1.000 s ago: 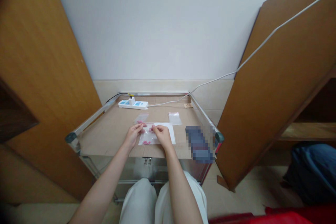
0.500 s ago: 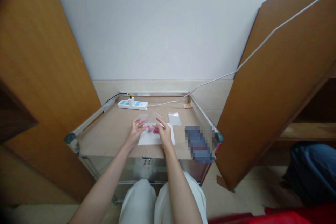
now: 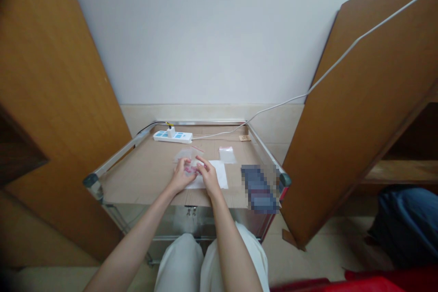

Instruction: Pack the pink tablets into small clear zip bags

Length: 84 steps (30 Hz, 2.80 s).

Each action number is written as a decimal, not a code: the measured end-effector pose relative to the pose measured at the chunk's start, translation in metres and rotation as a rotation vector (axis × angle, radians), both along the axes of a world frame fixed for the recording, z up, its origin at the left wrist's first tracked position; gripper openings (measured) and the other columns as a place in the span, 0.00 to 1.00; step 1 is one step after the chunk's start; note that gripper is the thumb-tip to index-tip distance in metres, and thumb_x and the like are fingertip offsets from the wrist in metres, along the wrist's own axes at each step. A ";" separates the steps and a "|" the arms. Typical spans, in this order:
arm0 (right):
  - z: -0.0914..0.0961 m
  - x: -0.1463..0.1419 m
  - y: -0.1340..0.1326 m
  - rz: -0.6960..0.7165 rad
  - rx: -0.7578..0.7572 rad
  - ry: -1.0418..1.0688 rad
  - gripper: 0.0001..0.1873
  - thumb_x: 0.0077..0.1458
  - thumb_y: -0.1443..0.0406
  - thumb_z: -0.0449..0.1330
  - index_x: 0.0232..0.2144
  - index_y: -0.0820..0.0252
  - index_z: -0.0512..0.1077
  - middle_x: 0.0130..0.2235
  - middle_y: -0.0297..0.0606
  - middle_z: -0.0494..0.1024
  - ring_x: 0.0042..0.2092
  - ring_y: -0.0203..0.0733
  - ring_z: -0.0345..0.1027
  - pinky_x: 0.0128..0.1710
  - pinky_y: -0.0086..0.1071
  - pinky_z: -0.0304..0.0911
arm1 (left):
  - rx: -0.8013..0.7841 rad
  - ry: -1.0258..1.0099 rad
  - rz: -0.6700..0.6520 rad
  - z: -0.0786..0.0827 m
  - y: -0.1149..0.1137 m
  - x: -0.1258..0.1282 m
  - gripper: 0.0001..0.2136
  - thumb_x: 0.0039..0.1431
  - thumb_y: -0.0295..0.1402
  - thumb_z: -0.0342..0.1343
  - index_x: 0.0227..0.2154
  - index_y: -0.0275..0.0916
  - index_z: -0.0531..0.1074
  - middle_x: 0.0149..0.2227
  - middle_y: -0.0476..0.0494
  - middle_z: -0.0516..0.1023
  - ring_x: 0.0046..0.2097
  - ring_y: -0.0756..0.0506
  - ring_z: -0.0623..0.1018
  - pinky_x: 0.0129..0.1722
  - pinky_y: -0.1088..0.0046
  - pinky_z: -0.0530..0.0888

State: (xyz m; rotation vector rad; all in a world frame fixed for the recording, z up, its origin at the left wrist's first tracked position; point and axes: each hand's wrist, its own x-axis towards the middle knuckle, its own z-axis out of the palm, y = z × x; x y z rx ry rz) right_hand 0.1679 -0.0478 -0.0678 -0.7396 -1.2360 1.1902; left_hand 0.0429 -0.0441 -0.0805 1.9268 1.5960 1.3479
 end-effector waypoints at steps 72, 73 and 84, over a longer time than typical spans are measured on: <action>0.014 0.060 0.052 -0.910 0.017 -0.987 0.14 0.50 0.66 0.46 0.33 0.66 0.69 0.37 0.48 0.71 0.43 0.46 0.61 0.42 0.35 0.52 | -0.032 -0.541 -0.035 -0.007 0.029 -0.011 0.07 0.44 0.35 0.50 0.24 0.36 0.64 0.19 0.51 0.68 0.18 0.54 0.66 0.16 0.81 0.62; 0.014 0.056 0.049 -0.878 0.068 -0.867 0.14 0.50 0.65 0.47 0.32 0.66 0.70 0.37 0.47 0.71 0.43 0.44 0.61 0.43 0.35 0.52 | -0.024 -0.534 -0.033 -0.006 0.028 -0.011 0.07 0.44 0.36 0.50 0.25 0.36 0.64 0.19 0.51 0.68 0.19 0.54 0.66 0.17 0.81 0.62; 0.000 0.003 0.015 -0.111 -0.163 0.001 0.17 0.36 0.57 0.60 0.28 0.63 0.74 0.28 0.39 0.76 0.29 0.39 0.67 0.29 0.32 0.60 | -0.084 -0.553 -0.105 -0.005 0.026 -0.005 0.17 0.51 0.42 0.43 0.28 0.34 0.69 0.26 0.44 0.73 0.25 0.51 0.70 0.24 0.77 0.64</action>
